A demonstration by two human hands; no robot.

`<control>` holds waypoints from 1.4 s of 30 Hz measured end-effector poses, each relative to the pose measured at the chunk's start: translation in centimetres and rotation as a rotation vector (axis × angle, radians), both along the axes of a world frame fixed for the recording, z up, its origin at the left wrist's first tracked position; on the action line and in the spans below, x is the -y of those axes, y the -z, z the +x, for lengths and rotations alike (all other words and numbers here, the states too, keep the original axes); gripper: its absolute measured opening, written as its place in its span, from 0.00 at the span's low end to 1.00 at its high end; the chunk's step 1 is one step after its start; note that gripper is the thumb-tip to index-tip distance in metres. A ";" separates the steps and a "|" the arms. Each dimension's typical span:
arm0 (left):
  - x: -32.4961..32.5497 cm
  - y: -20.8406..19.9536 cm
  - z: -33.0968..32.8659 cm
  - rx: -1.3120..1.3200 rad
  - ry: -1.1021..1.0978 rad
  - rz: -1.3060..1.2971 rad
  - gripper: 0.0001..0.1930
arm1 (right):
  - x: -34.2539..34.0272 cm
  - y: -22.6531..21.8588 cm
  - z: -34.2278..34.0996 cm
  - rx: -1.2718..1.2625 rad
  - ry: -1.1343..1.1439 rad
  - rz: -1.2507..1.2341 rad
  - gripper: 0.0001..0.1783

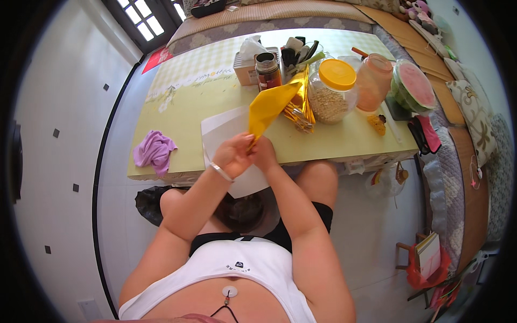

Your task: The person sits on the floor and repeatedly folds small rectangular sheets of gold-colored paper in half using both hands. They smooth the creases and stack the folded pieces on the table.

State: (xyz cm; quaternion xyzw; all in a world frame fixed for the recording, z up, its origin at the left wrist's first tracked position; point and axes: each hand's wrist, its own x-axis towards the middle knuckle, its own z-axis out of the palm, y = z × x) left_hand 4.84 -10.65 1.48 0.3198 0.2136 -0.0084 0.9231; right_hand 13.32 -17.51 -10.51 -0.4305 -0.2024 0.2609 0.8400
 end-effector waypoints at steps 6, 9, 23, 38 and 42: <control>6.0 0.3 9.0 -0.081 -0.070 -0.186 0.05 | 0.0 1.1 0.3 -0.016 -0.124 -0.028 0.06; 6.7 0.5 11.4 -0.108 -0.079 -0.243 0.09 | 0.2 0.0 0.1 0.104 -0.135 -0.178 0.06; 1.5 -0.6 6.9 0.010 0.053 0.676 0.17 | -0.3 2.7 0.8 0.914 0.512 -0.445 0.15; -9.0 4.9 -12.0 0.165 0.629 2.350 0.63 | 0.3 -2.6 -0.5 0.734 0.242 -0.628 0.09; -9.7 4.3 -11.2 0.160 0.616 2.217 0.62 | 0.3 -1.5 0.2 0.612 0.140 -0.647 0.09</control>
